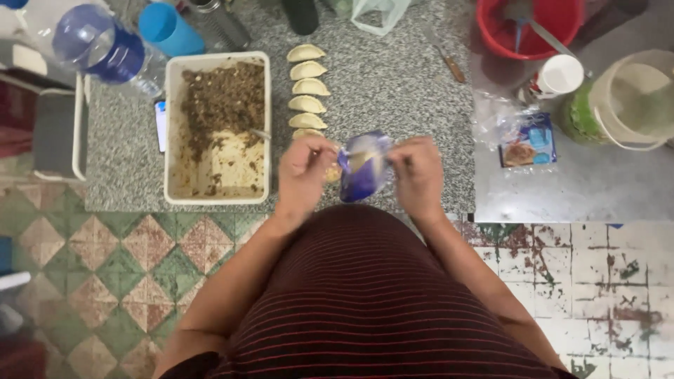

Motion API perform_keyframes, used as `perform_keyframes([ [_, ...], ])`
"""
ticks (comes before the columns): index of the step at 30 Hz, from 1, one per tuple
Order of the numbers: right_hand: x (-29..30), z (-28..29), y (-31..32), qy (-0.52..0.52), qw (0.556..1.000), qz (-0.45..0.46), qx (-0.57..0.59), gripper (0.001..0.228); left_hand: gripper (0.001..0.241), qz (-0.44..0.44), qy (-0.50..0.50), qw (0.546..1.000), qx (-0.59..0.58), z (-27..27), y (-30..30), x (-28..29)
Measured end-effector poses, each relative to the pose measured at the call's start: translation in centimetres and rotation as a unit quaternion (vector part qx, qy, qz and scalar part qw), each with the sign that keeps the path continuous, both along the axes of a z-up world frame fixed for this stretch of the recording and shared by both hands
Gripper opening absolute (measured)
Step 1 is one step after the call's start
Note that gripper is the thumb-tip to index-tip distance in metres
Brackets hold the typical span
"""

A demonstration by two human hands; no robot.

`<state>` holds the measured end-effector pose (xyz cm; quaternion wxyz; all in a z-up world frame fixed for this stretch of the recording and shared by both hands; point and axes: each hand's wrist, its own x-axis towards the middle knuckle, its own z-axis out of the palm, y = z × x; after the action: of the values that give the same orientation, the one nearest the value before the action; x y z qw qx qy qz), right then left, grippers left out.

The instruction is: Preparing empanadas by placing cheese and meat filling onto dough circles and folding them.

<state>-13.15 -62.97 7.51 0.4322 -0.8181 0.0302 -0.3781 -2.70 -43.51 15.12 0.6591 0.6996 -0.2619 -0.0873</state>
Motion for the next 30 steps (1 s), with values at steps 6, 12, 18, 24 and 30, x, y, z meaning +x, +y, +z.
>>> perform_keyframes([
  [6, 0.3, -1.3, -0.1, -0.012, 0.997, 0.016, 0.075, 0.019, 0.007, -0.083, 0.057, 0.992, -0.08, -0.5, -1.7, -0.4],
  [12, 0.2, 0.8, 0.1, -0.045, 0.993, 0.003, 0.111, 0.018, 0.013, -0.208, -0.01, 0.975, -0.076, -0.5, -2.1, -0.3],
  [18, 0.1, 0.8, 0.2, -0.019, 0.997, -0.037, -0.064, 0.006, 0.049, -0.253, 0.106, 0.955, 0.111, 1.0, -1.6, -1.9],
  [24, 0.6, 0.6, 0.8, -0.001, 0.975, -0.042, -0.218, 0.009, 0.068, -0.258, 0.15, 0.947, 0.115, -2.6, -1.8, -1.3],
  [30, 1.3, 5.7, 1.2, -0.042, 0.969, -0.069, -0.235, 0.012, 0.053, -0.273, 0.221, 0.936, 0.005, -5.9, -1.8, -1.5],
])
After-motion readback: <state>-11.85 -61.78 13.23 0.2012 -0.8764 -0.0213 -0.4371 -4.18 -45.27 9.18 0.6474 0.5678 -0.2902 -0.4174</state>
